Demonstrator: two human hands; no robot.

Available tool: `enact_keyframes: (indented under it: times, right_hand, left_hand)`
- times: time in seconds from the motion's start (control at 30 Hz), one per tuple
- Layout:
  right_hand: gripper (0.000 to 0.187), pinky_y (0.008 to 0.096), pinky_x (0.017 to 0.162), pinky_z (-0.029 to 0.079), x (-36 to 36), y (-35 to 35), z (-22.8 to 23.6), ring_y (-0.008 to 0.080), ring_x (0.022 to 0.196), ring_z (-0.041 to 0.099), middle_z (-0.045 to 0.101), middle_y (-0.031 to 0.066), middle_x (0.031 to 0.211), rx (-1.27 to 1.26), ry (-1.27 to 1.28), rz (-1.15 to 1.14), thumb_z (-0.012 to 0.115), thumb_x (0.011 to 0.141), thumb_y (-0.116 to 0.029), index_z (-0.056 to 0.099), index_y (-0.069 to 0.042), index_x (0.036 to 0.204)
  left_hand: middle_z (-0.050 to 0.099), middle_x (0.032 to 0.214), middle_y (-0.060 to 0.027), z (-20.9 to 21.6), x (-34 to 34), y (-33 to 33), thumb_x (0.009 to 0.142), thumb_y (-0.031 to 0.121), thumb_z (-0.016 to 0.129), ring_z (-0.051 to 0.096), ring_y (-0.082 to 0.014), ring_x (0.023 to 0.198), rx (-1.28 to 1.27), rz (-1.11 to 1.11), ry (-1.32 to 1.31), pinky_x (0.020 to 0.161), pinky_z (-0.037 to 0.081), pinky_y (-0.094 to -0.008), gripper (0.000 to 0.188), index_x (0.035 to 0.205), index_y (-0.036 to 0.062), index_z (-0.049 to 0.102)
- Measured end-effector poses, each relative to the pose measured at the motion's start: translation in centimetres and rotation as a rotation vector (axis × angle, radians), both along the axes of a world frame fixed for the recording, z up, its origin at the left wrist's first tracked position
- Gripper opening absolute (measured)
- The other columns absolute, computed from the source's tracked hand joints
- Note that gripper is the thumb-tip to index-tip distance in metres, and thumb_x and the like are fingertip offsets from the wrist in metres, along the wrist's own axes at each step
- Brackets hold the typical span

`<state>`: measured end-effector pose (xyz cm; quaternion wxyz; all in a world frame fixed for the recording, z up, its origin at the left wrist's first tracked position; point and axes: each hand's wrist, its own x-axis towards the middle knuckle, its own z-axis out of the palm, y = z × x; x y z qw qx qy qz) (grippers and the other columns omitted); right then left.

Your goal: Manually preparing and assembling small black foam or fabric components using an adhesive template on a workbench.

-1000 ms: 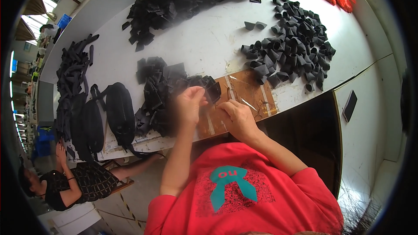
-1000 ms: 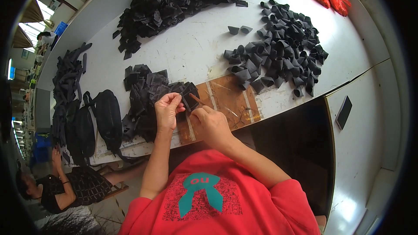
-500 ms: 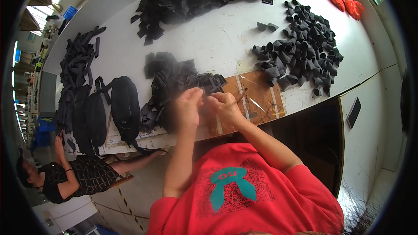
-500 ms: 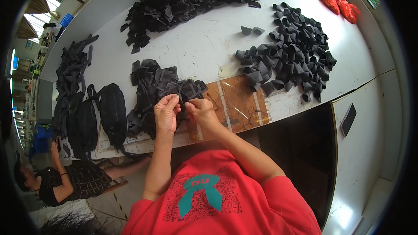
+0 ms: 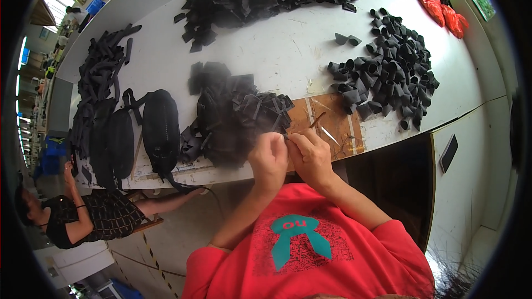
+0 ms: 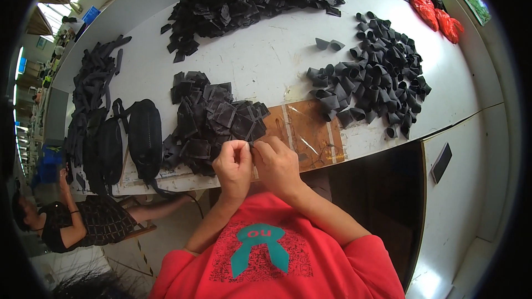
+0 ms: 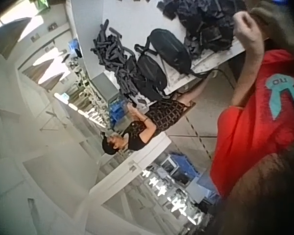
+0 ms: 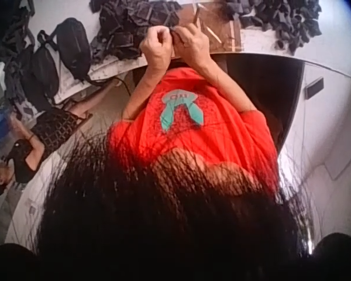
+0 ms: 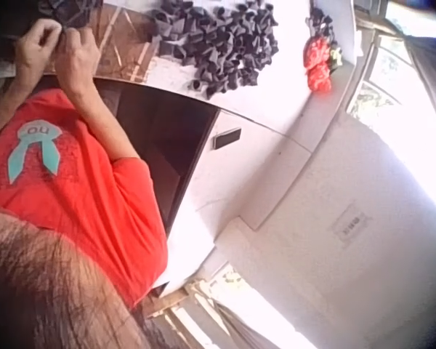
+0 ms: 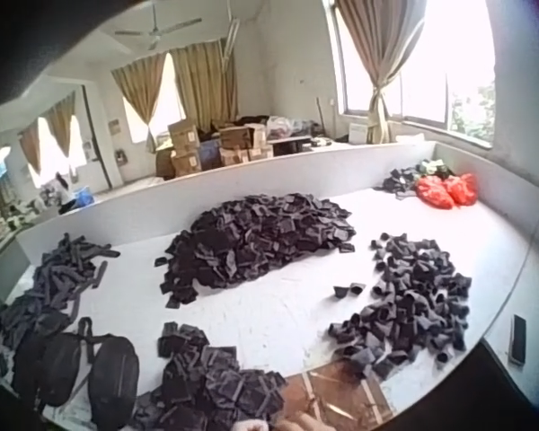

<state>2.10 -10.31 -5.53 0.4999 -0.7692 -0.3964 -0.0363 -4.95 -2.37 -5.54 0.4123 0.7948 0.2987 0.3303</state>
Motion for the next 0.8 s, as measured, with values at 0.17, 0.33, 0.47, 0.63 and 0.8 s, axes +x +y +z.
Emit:
enact_keyframes:
  times: [0.17, 0.33, 0.47, 0.63, 0.8]
  right_hand:
    - [0.005, 0.0348, 0.049, 0.043, 1.1, -2.6, -3.9, 0.0243, 0.056, 0.054, 0.051, 0.0097, 0.066, -0.171, 0.063, -0.165, 0.059, 0.070, -0.003, 0.056, -0.001, 0.073]
    - [0.007, 0.0240, 0.053, 0.039, 0.9, -4.1, -0.4, 0.0129, 0.057, 0.050, 0.053, 0.0056, 0.067, 0.041, 0.471, -0.090, 0.059, 0.075, 0.001, 0.060, 0.000, 0.081]
    - [0.009, 0.0280, 0.053, 0.044, 0.0, -3.1, 1.6, 0.0188, 0.058, 0.056, 0.056, 0.0089, 0.069, 0.057, 0.319, -0.044, 0.062, 0.072, 0.001, 0.060, 0.000, 0.081]
    - [0.006, 0.0273, 0.053, 0.045, 0.3, -3.1, 1.3, 0.0172, 0.058, 0.056, 0.057, 0.0095, 0.070, 0.036, 0.108, -0.081, 0.062, 0.073, 0.000, 0.059, 0.000, 0.078]
    - [0.006, 0.0293, 0.050, 0.044, 0.8, -2.5, -0.1, 0.0201, 0.055, 0.054, 0.056, 0.0100, 0.068, -0.129, -0.171, -0.158, 0.061, 0.073, -0.004, 0.058, -0.002, 0.078]
  left_hand:
    - [0.052, 0.064, -0.0054, 2.7, 0.2, 0.7, 0.083, 0.000, 0.051, 0.032, -0.0028, 0.040, -1.321, -0.212, -0.555, 0.036, 0.025, -0.0147, 0.015, 0.097, 0.0053, 0.052]
    - [0.055, 0.073, -0.0050, 4.8, -0.4, 0.6, 0.085, 0.006, 0.052, 0.045, -0.0044, 0.053, -0.683, -0.256, -0.339, 0.048, 0.036, -0.0143, 0.009, 0.092, 0.0007, 0.052]
    - [0.054, 0.075, 0.0018, 1.3, 0.0, -1.5, 0.079, 0.002, 0.063, 0.049, -0.0018, 0.065, -0.535, -0.330, -0.178, 0.055, 0.041, -0.0147, 0.012, 0.088, -0.0005, 0.055]
    - [0.056, 0.071, 0.0013, 0.5, 0.6, -2.1, 0.079, 0.000, 0.062, 0.050, -0.0020, 0.062, -0.546, -0.246, -0.125, 0.055, 0.041, -0.0147, 0.009, 0.085, -0.0019, 0.056]
    - [0.057, 0.072, -0.0034, 1.7, 1.1, -2.4, 0.079, -0.003, 0.058, 0.048, -0.0014, 0.052, -0.639, -0.080, -0.193, 0.046, 0.038, -0.0147, 0.010, 0.088, -0.0012, 0.053]
